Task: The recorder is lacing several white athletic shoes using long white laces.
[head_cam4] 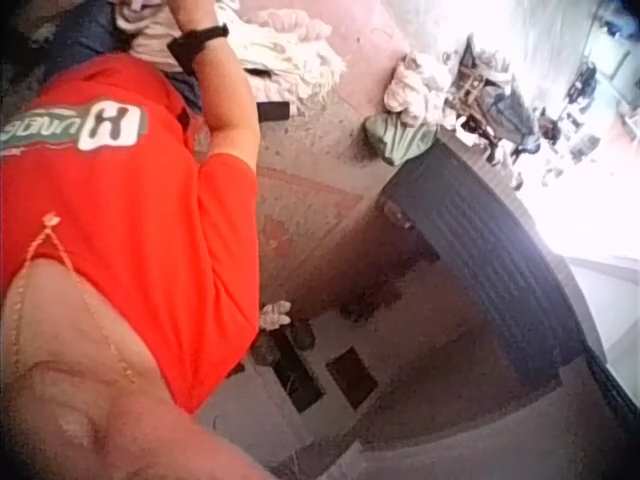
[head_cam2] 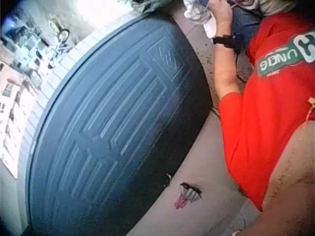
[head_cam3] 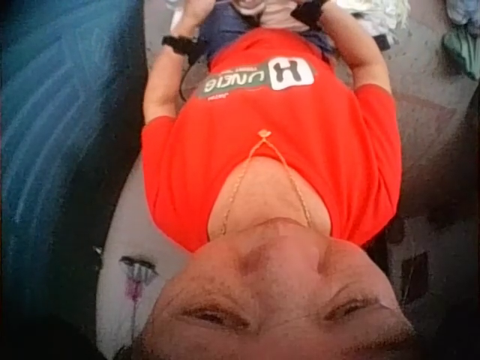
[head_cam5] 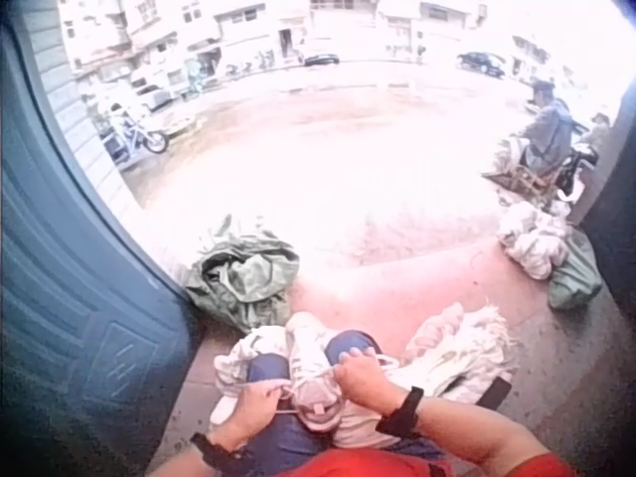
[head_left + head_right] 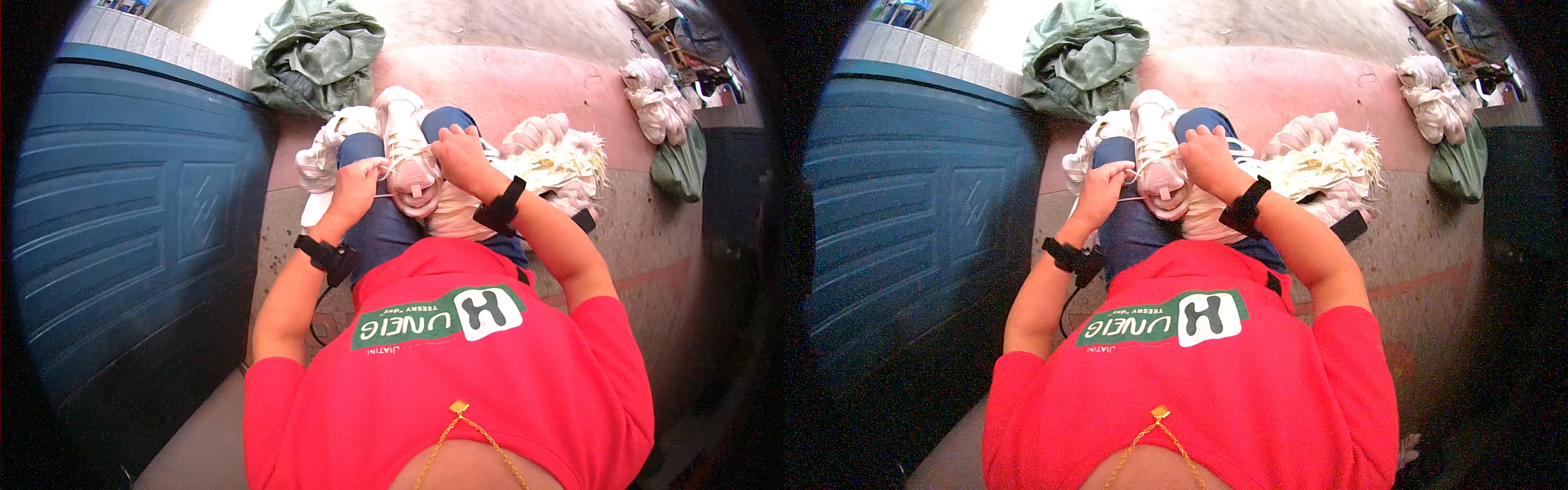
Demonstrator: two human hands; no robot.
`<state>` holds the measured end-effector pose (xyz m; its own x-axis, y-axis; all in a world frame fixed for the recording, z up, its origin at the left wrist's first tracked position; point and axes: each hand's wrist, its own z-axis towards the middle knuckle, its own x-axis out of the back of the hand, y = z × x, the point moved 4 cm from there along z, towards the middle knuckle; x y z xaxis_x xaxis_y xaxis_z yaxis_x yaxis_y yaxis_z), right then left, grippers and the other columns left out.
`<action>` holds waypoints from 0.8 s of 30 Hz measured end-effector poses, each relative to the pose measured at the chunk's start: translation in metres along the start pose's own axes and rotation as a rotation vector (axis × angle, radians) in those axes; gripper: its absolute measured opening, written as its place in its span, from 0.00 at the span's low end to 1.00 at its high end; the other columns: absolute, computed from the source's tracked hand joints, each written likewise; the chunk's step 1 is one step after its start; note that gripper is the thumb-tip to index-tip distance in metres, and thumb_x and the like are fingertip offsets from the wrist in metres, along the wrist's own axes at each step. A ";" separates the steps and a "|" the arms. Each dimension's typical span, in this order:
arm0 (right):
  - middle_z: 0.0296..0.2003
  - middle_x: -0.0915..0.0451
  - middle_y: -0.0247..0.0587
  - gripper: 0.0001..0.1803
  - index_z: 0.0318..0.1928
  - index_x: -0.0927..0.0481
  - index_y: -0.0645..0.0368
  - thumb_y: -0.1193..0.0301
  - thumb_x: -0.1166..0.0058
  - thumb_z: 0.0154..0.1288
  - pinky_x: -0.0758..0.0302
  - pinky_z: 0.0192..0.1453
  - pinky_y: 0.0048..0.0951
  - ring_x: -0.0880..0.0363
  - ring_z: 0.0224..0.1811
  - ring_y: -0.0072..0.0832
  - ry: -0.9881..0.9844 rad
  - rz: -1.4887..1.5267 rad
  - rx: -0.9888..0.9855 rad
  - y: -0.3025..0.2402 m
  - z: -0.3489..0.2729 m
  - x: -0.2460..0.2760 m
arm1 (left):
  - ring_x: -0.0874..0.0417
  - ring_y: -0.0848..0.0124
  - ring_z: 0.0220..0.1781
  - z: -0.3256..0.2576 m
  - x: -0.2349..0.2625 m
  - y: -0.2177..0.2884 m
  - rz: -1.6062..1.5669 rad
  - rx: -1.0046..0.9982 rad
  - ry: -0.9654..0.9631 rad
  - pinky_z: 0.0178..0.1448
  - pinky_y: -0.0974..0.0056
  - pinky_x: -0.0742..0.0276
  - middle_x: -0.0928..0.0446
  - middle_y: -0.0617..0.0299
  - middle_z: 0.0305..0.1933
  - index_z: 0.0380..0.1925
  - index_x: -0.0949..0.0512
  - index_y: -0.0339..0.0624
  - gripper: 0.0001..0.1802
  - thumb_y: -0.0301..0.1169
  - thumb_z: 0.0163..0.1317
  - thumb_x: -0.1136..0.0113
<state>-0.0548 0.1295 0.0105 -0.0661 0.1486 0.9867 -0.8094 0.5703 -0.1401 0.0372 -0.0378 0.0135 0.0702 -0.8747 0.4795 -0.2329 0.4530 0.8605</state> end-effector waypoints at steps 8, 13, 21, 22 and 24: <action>0.25 0.29 0.33 0.02 0.22 0.26 0.51 0.72 0.52 0.47 0.40 0.38 0.34 0.32 0.35 0.28 0.026 0.046 0.214 -0.005 0.006 0.003 | 0.25 0.71 0.29 -0.022 -0.019 -0.006 0.022 0.222 -0.090 0.35 0.68 0.30 0.24 0.55 0.26 0.37 0.25 0.35 0.12 0.29 0.58 0.55; 0.25 0.31 0.35 0.04 0.24 0.27 0.53 0.68 0.49 0.48 0.39 0.40 0.36 0.32 0.35 0.33 0.079 0.035 0.063 0.000 0.004 -0.001 | 0.24 0.67 0.29 0.009 -0.016 -0.030 0.145 0.219 -0.010 0.35 0.65 0.30 0.24 0.54 0.26 0.28 0.23 0.33 0.12 0.31 0.56 0.52; 0.24 0.32 0.36 0.08 0.17 0.27 0.54 0.67 0.46 0.47 0.38 0.39 0.36 0.32 0.35 0.33 0.136 0.056 -0.036 -0.002 -0.004 0.003 | 0.25 0.55 0.29 0.011 0.005 -0.013 0.521 -0.198 0.190 0.38 0.57 0.30 0.25 0.49 0.24 0.23 0.23 0.37 0.06 0.28 0.49 0.47; 0.24 0.32 0.36 0.08 0.17 0.27 0.54 0.67 0.46 0.47 0.38 0.39 0.36 0.32 0.35 0.33 0.135 0.056 -0.036 -0.002 -0.004 0.003 | 0.25 0.55 0.29 0.007 0.003 -0.013 0.520 -0.197 0.190 0.38 0.57 0.30 0.25 0.49 0.24 0.23 0.23 0.37 0.06 0.28 0.49 0.47; 0.24 0.32 0.36 0.07 0.18 0.26 0.54 0.67 0.47 0.47 0.38 0.39 0.36 0.32 0.34 0.33 0.159 0.067 -0.024 -0.002 -0.003 0.005 | 0.26 0.54 0.32 0.002 -0.001 -0.011 0.433 -0.203 0.223 0.39 0.54 0.31 0.25 0.50 0.24 0.21 0.24 0.39 0.07 0.29 0.50 0.50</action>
<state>-0.0514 0.1318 0.0152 -0.0246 0.3120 0.9498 -0.7917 0.5740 -0.2090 0.0373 -0.0424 0.0035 0.2191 -0.5518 0.8047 -0.0953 0.8087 0.5805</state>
